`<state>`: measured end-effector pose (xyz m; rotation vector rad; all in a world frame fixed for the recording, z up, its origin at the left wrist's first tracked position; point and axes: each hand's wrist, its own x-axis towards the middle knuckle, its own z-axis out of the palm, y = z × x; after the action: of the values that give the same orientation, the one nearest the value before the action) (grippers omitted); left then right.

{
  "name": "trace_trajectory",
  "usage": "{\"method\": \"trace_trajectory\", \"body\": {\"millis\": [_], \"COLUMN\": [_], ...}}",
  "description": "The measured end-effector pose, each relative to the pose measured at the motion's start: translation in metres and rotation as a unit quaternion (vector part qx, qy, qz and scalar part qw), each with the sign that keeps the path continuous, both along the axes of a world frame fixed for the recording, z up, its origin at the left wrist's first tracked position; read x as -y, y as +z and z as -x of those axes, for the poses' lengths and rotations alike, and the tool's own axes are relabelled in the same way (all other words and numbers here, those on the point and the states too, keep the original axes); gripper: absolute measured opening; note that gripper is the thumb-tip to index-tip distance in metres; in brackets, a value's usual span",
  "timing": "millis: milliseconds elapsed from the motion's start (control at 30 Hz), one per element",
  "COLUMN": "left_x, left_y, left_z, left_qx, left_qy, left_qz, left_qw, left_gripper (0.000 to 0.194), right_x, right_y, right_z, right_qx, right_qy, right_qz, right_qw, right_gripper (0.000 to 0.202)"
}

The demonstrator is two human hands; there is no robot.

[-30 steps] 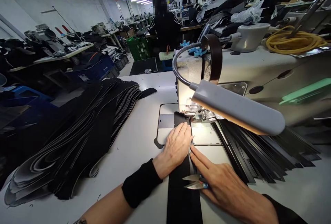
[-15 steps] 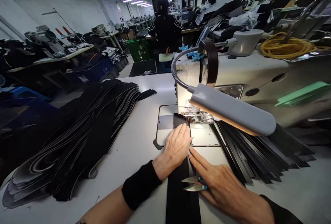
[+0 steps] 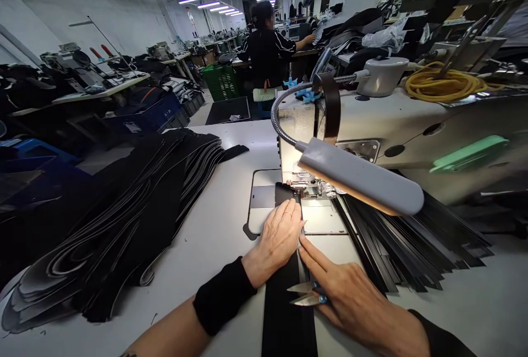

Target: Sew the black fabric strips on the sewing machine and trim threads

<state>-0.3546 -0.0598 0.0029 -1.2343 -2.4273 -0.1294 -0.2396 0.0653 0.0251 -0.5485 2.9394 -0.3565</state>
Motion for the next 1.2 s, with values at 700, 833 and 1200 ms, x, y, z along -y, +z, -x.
{"method": "trace_trajectory", "body": {"millis": [700,833,1200], "left_x": [0.0,0.014,0.083], "left_y": [0.01,0.031,0.047], "left_z": [-0.002,-0.002,-0.003], "left_qx": [0.115,0.185,0.269], "left_qy": [0.023,-0.023,-0.123], "left_qz": [-0.013,-0.008,0.072], "left_qw": [0.993,0.982,0.953], "left_gripper": [0.027,0.027,0.068], "right_x": [0.002,0.0,0.001], "right_y": [-0.015,-0.018,-0.033], "right_z": [0.006,0.001,-0.012], "right_qx": [-0.104,-0.129,-0.244], "right_qy": [0.009,0.018,0.014], "right_qz": [-0.025,-0.005,-0.026], "right_qw": [0.994,0.992,0.969], "right_gripper": [0.073,0.067,0.055]}}
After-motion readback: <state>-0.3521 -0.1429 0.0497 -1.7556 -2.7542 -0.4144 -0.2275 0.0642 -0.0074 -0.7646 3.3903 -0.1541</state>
